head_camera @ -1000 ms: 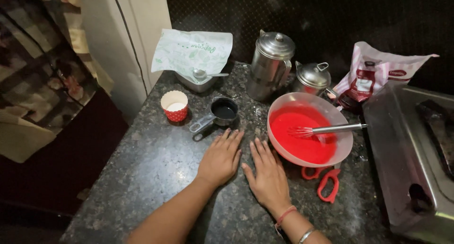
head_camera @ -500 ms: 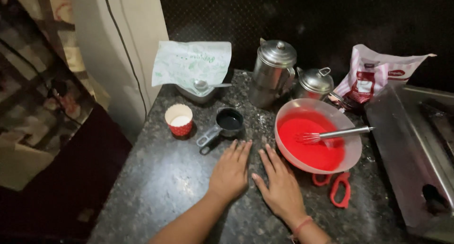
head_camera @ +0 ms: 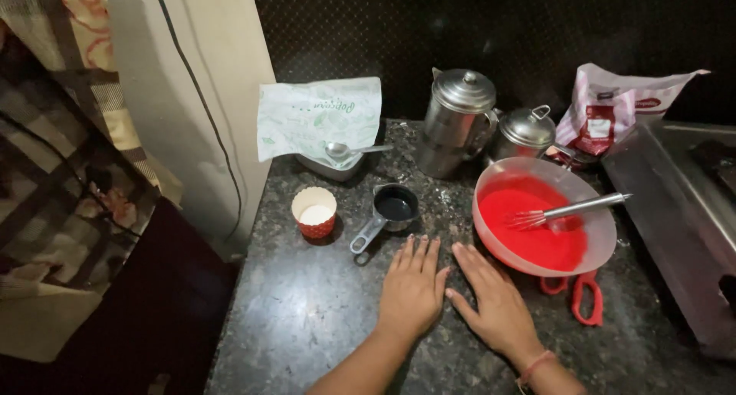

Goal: Whisking red batter in a bowl and lining a heart-shaped baking tin with paper.

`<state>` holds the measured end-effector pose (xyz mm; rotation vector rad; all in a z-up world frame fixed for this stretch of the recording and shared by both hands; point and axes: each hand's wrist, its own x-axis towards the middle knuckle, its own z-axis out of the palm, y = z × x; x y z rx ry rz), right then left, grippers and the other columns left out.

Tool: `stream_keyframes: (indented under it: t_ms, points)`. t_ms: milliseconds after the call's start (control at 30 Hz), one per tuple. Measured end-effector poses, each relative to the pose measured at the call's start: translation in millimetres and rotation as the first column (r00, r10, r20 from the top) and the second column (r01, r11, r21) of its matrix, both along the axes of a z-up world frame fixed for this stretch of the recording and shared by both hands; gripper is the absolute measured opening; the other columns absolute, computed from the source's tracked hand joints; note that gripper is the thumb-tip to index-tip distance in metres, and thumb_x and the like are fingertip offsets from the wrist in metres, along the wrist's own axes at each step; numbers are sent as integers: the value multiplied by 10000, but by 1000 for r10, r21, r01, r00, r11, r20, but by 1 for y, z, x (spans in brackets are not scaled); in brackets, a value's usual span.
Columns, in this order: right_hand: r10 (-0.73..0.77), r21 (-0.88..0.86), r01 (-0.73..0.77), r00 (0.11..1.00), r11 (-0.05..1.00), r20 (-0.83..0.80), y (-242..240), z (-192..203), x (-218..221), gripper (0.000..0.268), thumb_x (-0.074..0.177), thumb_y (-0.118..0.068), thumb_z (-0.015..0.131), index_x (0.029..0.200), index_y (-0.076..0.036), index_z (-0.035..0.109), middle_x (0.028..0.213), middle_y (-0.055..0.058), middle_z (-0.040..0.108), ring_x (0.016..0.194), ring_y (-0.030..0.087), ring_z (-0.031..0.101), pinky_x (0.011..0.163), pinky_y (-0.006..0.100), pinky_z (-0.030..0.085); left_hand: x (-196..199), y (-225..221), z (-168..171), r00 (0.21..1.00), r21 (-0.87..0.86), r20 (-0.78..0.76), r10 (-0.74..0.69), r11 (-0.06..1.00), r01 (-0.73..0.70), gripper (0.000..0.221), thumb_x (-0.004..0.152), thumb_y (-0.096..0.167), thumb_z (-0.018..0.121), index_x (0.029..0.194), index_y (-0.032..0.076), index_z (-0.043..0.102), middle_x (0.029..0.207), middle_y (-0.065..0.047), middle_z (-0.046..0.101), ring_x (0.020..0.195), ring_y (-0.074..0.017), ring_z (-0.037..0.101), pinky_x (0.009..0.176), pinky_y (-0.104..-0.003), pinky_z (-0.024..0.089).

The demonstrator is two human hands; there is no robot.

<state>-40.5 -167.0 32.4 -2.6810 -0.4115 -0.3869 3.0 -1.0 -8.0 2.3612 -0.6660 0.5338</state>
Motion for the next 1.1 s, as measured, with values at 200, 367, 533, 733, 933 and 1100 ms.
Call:
stream_keyframes:
  t_ms: [200, 367, 533, 733, 933, 1100]
  points:
    - [17, 4, -17, 1000, 1000, 16, -1, -1, 1, 752, 869, -319, 666, 1514, -45, 392, 1546, 130, 457, 1444, 306, 392, 1146, 426, 317, -4, 5, 12, 993, -104, -91, -71, 993, 62, 511, 1035, 328, 538, 1424, -4, 537, 1457, -198, 567, 1408, -401, 454, 1178, -503, 323]
    - [60, -10, -60, 994, 998, 92, -19, -32, 12, 689, 857, -307, 667, 1453, -52, 431, 1557, 149, 452, 1444, 316, 396, 1151, 423, 324, -14, 10, 20, 969, 37, 243, -44, 999, 36, 486, 1032, 299, 567, 1473, 98, 542, 1605, -128, 456, 1500, -335, 385, 1222, -515, 261]
    - [40, 3, -41, 997, 999, 62, -4, -7, 1, 695, 872, -336, 674, 1475, -62, 463, 1520, 141, 481, 1433, 313, 414, 1137, 421, 338, -18, 11, 38, 966, 6, 237, 108, 994, -113, 630, 965, 270, 589, 1559, 113, 451, 1676, -149, 327, 1556, -365, 271, 1237, -563, 171]
    - [24, -5, -24, 998, 1000, 52, -2, -6, -1, 657, 871, -357, 680, 1448, -102, 497, 1517, 123, 496, 1425, 303, 425, 1131, 418, 342, -6, 8, 26, 949, -48, 98, 298, 954, -295, 713, 899, 319, 633, 1538, 109, 396, 1615, -233, 276, 1494, -452, 185, 1158, -648, 105]
    - [-2, -17, 2, 1000, 1000, 28, -5, -10, 3, 643, 871, -334, 699, 1440, -116, 494, 1521, 136, 493, 1417, 314, 430, 1116, 425, 355, 0, 7, 20, 950, -36, 80, 301, 954, -299, 712, 905, 319, 627, 1534, 79, 396, 1602, -202, 317, 1491, -411, 217, 1173, -639, 100]
    - [-40, 123, 42, 999, 992, -23, 3, -2, 7, 873, 808, -308, 756, 1564, -106, 370, 1458, 200, 515, 1366, 340, 464, 1102, 422, 366, 0, 8, 17, 957, 11, 41, 289, 957, -289, 675, 903, 283, 629, 1503, 51, 426, 1594, -178, 339, 1505, -391, 222, 1179, -624, 108]
